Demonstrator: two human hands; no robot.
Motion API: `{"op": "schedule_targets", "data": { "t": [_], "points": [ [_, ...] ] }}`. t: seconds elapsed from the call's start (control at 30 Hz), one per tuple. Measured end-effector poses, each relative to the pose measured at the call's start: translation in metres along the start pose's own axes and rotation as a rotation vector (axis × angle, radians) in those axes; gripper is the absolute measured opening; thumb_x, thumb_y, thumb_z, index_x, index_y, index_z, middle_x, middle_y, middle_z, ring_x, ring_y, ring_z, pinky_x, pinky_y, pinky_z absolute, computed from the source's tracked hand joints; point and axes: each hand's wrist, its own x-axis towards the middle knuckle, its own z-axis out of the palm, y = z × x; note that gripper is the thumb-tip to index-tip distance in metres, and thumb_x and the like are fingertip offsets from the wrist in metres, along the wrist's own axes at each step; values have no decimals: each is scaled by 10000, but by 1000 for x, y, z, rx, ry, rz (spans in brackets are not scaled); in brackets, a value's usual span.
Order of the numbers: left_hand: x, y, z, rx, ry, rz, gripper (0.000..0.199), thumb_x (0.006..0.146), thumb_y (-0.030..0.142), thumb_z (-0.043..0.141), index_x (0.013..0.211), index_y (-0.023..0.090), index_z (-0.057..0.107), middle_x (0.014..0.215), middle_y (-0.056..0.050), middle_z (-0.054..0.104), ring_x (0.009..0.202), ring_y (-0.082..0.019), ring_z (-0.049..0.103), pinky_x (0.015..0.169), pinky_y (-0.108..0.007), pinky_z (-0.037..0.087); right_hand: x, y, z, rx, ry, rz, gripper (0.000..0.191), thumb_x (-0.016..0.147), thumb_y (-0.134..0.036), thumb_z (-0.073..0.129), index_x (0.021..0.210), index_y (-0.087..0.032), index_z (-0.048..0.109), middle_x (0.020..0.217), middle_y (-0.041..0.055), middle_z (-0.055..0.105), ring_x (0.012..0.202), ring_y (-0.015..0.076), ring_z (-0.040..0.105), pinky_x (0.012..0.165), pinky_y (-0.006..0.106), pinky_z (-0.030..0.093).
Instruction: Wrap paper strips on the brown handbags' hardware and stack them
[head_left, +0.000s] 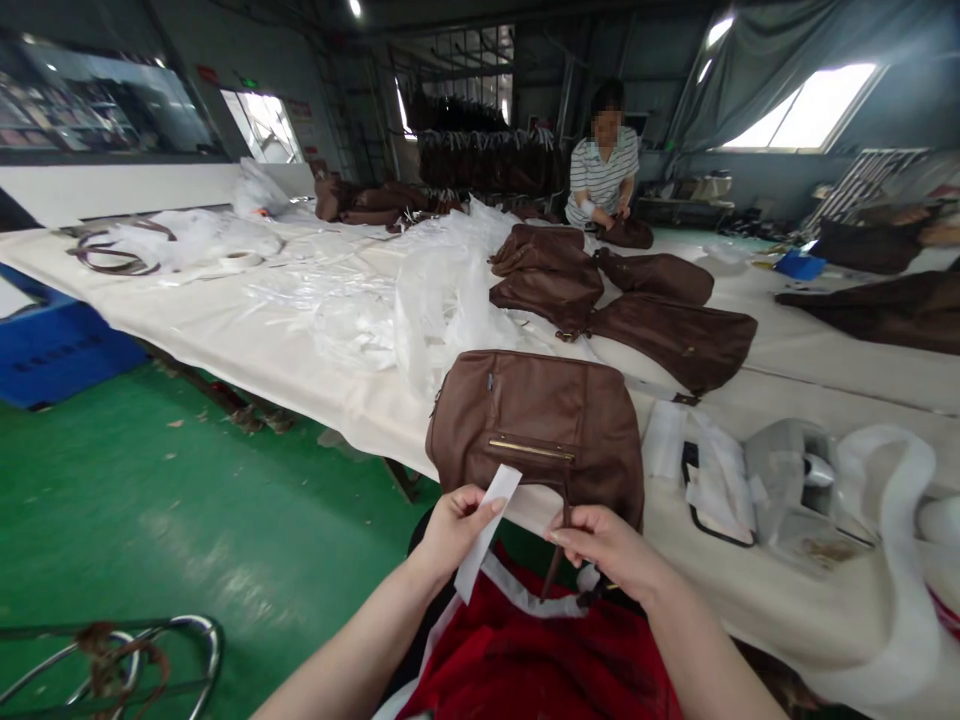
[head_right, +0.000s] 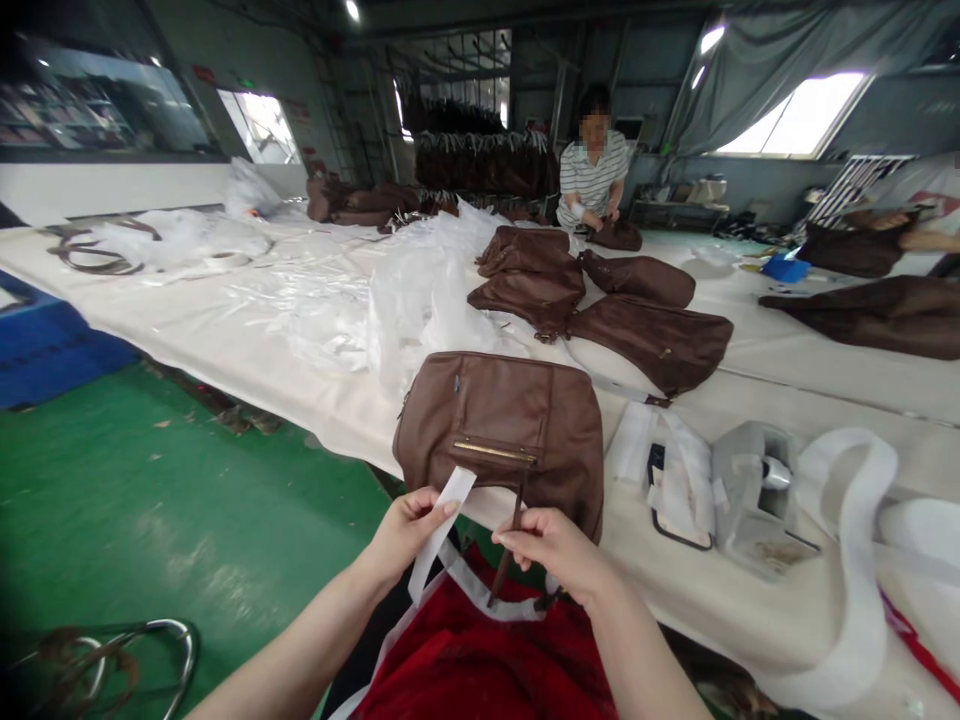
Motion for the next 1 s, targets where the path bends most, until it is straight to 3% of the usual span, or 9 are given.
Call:
{"op": "schedule_targets", "data": {
  "t": [0.1,0.17,0.27,0.37,0.5,0.7,0.83,1.0],
  "points": [
    [1,2,-4,160,-58,128,396,761,483,684,597,133,599,595,27,473,560,-76,410,527,-192,327,-2,-1,5,157,106,-42,334,691,-439,783,828,-149,690,624,-16,600,531,82,495,533,204,405],
    [0,1,-8,226,-134,177,361,788,477,659,689,130,669,659,2,543,613,-94,462,579,-200,369,-3,-7,7,233,203,-93,320,690,-428,790,818,-155,683,616,-12,597,547,91,515,538,208,420],
    [-5,-5,-14,198,-221,122,387,797,494,647,902,127,705,734,-21,621,639,-105,499,615,-210,403,-1,-16,9,282,347,-150,320,677,-429,800,816,-166,680,632,-3,604,554,102,525,534,218,441],
    [-9,-11,-18,206,-243,67,415,778,519,657,843,111,701,687,-21,605,597,-98,477,568,-203,394,3,-19,12,266,449,-175,355,650,-451,811,833,-172,689,636,6,620,549,120,541,535,244,474],
    [-13,-12,-21,241,-271,98,403,796,505,643,823,108,708,683,-32,604,601,-100,480,560,-199,399,11,-13,14,262,532,-220,360,640,-449,817,840,-174,699,660,13,649,574,128,575,562,255,506],
    [-17,-2,-20,361,-273,163,360,815,463,631,813,113,715,719,-49,614,618,-109,487,561,-203,395,17,-3,15,163,528,-200,378,658,-452,805,883,-165,704,645,20,668,570,138,600,590,264,527],
    [-16,0,-13,357,-320,130,384,816,487,618,821,112,701,660,-22,572,578,-96,447,536,-200,370,21,1,23,27,459,-163,401,697,-504,750,899,-158,721,642,33,680,582,163,615,590,285,523],
    [-12,-6,-6,240,-307,79,408,799,509,631,839,109,704,700,-33,600,606,-102,468,563,-204,381,25,9,32,-206,331,-197,343,701,-494,727,835,-180,752,857,59,715,844,228,642,762,314,507]
  ]
}}
